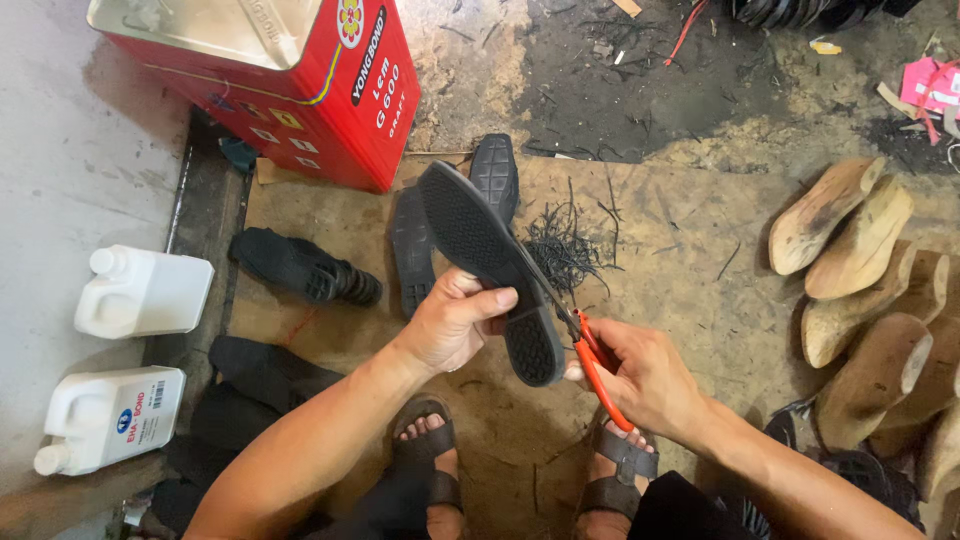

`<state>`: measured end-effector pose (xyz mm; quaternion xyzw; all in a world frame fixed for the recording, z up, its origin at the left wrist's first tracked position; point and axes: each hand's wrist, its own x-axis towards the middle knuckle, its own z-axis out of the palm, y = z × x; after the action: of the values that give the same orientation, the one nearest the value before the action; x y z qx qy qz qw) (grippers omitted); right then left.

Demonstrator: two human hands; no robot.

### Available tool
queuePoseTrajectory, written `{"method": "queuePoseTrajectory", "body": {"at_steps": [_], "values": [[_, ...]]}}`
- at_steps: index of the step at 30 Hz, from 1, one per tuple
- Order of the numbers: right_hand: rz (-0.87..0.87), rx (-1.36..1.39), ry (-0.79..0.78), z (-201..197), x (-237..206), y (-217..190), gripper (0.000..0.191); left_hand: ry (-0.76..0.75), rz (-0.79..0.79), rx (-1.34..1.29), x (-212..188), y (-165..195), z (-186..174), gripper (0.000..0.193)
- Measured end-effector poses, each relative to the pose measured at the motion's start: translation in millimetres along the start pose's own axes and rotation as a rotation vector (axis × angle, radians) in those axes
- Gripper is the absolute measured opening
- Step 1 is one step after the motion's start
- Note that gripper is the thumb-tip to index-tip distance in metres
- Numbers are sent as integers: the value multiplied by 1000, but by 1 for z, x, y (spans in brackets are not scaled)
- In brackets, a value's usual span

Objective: The person uses red-handled scissors to trim the edges of black shoe soles. They hold each sole in one hand and cut along the perimeter, then place the trimmed sole on the floor and pick up another to repeat the process.

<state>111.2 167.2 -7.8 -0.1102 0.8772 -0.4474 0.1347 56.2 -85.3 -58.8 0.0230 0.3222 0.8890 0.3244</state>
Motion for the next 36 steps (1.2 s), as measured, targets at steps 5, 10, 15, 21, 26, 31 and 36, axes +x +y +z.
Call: {"method": "queuePoseTrajectory", "body": {"at_steps": [5, 10, 15, 21, 26, 31, 36], "values": [[44, -30, 43, 3, -2, -4, 34, -50, -83, 63, -3, -4, 10, 20], [184, 36, -12, 9, -9, 3, 29, -32, -106, 41, -8, -8, 11, 21], [239, 351, -28, 11, -8, 17, 31, -16, -76, -11, -7, -14, 2, 20], [276, 393, -122, 5, -13, 15, 27, -9, 29, 192, -2, -17, 0, 21], [250, 95, -39, 0, -3, 1, 30, 100, 253, -11, 7, 13, -5, 28], [211, -147, 55, -11, 8, -6, 36, 93, 299, 16, 8, 11, -2, 32], [-8, -247, 149, -7, 10, -7, 50, 98, 245, -8, 5, -1, 2, 36]]}}
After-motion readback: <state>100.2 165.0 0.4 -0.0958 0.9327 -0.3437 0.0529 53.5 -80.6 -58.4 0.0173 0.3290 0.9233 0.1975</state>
